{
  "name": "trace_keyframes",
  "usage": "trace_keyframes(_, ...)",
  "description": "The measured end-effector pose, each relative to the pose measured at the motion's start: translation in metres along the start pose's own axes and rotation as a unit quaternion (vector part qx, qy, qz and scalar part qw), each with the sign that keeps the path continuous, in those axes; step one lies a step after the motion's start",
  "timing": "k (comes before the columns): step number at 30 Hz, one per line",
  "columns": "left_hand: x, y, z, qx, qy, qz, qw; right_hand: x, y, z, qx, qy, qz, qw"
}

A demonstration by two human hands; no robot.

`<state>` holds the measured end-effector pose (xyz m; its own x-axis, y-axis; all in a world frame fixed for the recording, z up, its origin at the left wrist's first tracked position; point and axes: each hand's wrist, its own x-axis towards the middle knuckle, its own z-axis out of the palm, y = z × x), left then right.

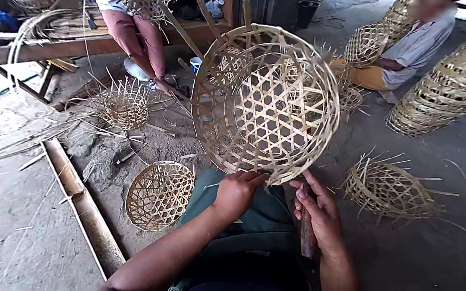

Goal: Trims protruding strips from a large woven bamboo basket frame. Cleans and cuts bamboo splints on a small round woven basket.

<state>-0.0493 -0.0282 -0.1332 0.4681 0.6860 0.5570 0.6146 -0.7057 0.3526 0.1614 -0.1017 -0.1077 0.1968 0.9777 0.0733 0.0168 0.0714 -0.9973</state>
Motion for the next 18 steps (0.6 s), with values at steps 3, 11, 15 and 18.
trace_keyframes(3, -0.02, 0.016, 0.028, 0.0, -0.023, -0.037, 0.999, 0.001, 0.018, 0.007, 0.013, 0.028, 0.05, 0.998)
trace_keyframes(11, -0.02, 0.027, 0.025, -0.096, -0.151, -0.097, 0.979, 0.008, 0.029, 0.024, -0.023, 0.109, 0.1, 0.989)
trace_keyframes(15, -0.001, 0.021, -0.006, -0.219, -0.256, -0.189, 0.923, 0.021, 0.032, 0.02, -0.045, 0.123, 0.091, 0.987)
trace_keyframes(18, 0.004, 0.011, -0.012, -0.249, -0.279, -0.232, 0.898, 0.027, 0.037, 0.013, -0.041, 0.121, 0.073, 0.989)
